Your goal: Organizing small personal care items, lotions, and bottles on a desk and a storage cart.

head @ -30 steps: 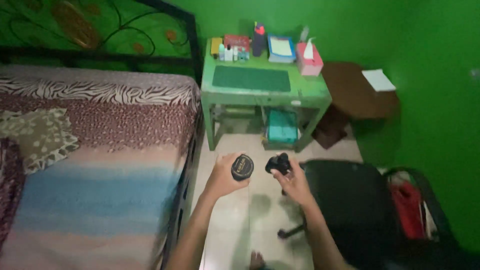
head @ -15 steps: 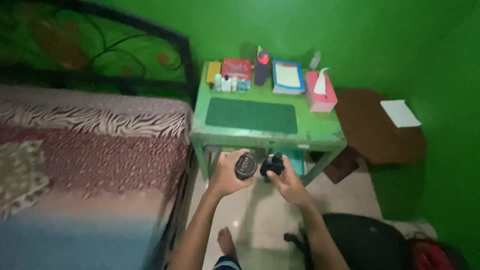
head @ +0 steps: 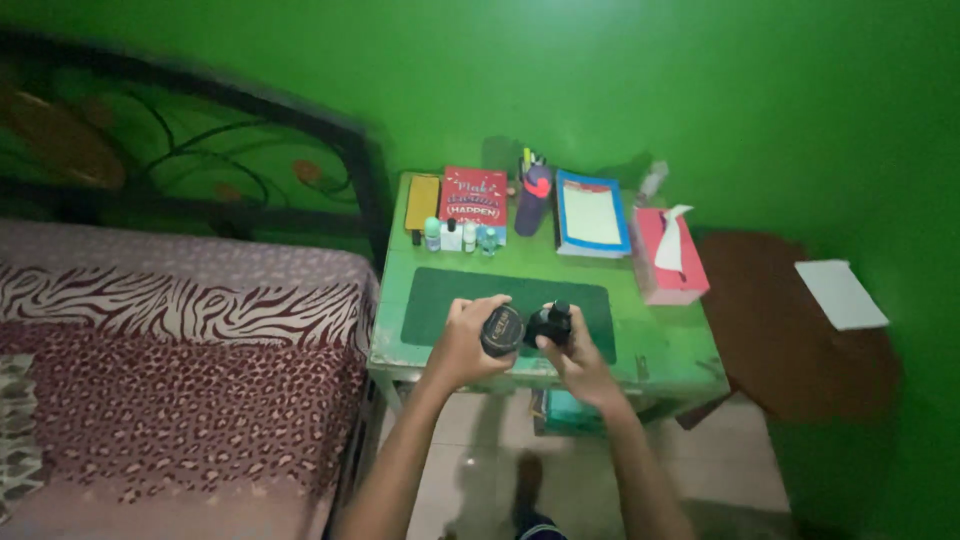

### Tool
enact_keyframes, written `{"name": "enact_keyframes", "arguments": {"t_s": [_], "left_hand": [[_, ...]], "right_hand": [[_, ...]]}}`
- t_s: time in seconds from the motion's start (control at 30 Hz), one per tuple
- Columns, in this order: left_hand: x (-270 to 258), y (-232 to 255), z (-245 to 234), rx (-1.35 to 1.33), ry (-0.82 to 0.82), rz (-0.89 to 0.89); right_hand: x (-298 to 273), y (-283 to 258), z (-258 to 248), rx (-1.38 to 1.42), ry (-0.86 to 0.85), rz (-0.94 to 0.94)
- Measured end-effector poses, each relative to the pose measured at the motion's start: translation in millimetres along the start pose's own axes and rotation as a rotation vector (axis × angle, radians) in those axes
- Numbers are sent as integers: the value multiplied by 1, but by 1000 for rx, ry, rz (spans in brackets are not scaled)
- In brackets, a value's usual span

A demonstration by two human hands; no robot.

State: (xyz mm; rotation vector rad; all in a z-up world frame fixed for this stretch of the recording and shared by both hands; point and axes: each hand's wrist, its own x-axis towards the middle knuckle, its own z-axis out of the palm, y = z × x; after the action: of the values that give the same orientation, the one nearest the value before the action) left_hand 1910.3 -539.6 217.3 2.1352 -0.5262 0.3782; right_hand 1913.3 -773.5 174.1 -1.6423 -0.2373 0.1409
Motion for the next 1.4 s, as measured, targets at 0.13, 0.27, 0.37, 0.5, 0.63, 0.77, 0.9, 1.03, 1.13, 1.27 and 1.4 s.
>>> {"name": "enact_keyframes", "arguments": {"t_s": [0.13,0.27,0.37,0.5,0.63,0.77,0.9,1.03,1.13,1.27,1.4], "left_hand": [[46,-36,23,11,34,-55],[93,-71,48,35,74,-76],[123,-79,63,39,98,-93],[153,-83,76,57,106,-118],[169,-98,88,46,94,-135],[181,-117,88,112,115,-134],[193,-122,76,100,142,-113],[205,-133,64,90,148,-72],[212,-133,55,94,129,-93],[220,-133,36,82,90,-125],[222,-137,25,71,68,-145]], "right_hand": [[70,27,-23,7,-103,-186],[139,50,-46,100,-124,-237],[178,54,-60,157,-121,-225],[219,48,-69,35,37,-264],[241,57,-79,-156,146,-236],[258,65,-90,-93,133,-251],[274,78,-105,98,32,-327],[285,65,-108,58,41,-307],[287,45,-106,-71,29,-283],[290,37,-98,170,-69,-253],[289,31,-92,263,-49,-198]]}}
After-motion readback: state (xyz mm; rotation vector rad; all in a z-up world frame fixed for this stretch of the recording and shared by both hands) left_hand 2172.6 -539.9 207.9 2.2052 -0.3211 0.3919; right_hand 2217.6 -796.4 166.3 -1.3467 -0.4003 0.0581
